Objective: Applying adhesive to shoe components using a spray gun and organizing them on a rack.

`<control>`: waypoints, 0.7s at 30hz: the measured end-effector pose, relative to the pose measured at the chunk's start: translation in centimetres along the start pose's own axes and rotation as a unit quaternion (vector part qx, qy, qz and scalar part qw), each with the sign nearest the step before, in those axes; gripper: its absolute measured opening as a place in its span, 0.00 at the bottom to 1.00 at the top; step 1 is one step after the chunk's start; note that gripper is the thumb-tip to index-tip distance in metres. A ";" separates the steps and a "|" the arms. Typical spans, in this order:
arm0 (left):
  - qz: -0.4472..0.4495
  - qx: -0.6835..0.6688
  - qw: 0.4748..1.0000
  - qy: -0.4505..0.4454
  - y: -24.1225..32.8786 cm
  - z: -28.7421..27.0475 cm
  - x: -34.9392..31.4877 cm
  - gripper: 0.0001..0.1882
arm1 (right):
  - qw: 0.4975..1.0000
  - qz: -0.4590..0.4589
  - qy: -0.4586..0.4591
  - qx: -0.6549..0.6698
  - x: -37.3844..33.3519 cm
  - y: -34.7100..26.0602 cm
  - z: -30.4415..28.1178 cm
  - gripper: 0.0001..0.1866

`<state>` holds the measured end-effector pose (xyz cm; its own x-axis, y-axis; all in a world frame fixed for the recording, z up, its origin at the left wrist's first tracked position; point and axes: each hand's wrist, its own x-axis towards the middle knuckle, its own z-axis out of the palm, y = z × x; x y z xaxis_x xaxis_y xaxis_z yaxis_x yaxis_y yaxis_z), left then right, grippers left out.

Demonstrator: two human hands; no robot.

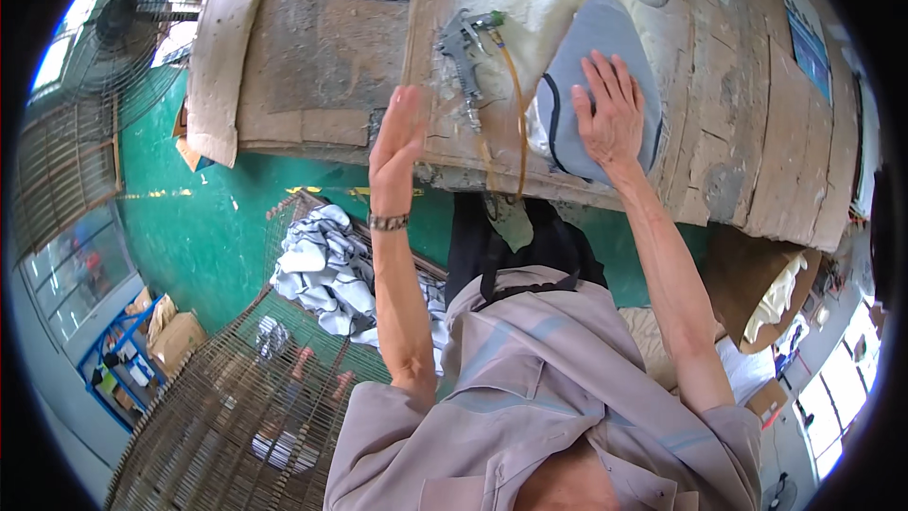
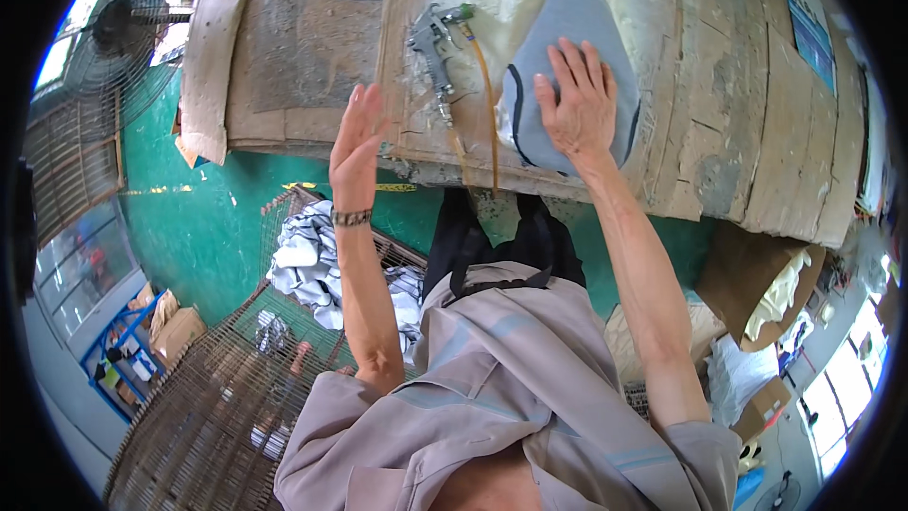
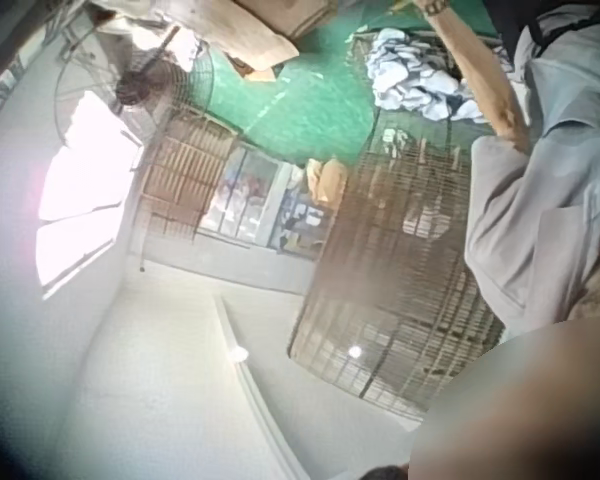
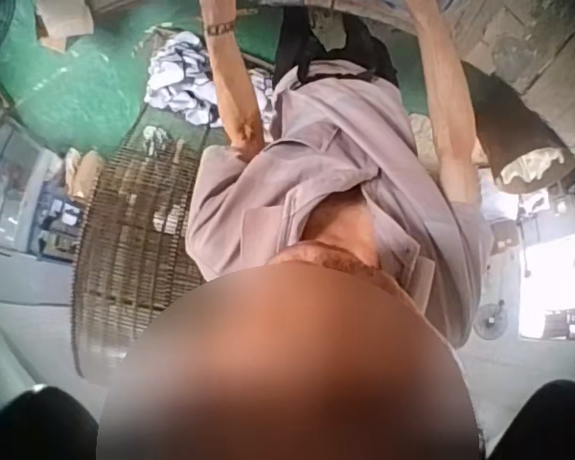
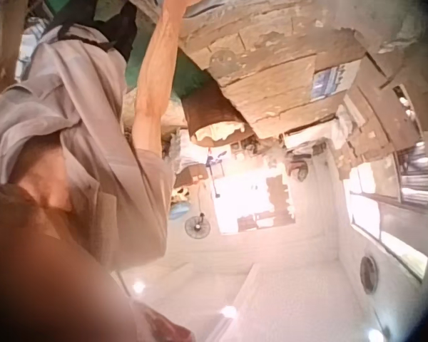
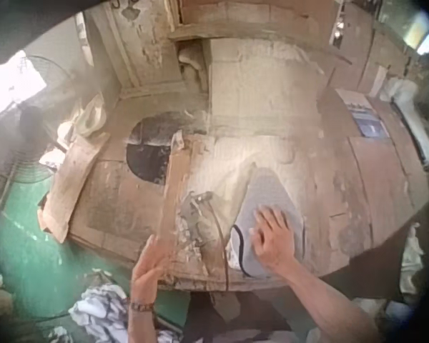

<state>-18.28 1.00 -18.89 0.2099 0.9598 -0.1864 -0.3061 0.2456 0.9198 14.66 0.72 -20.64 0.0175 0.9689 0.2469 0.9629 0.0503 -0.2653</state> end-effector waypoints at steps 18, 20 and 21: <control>0.049 0.871 0.489 -0.011 -12.9 0.3 0.1 0.33 | 1.000 0.003 0.002 -0.005 -0.4 0.8 0.1 0.24; -0.037 0.860 0.506 -0.044 -12.0 0.9 -2.5 0.34 | 1.000 0.001 0.001 -0.002 -0.5 0.3 0.3 0.24; -0.037 0.859 0.508 -0.045 -11.2 1.6 -2.2 0.34 | 1.000 0.003 0.000 -0.006 -0.6 0.5 0.2 0.24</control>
<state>-13.85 -4.07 -28.22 0.2268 0.9277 -0.2966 0.9526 -0.2747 -0.1307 15.06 0.25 -21.09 0.0234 0.9691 0.2454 0.9658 0.0414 -0.2558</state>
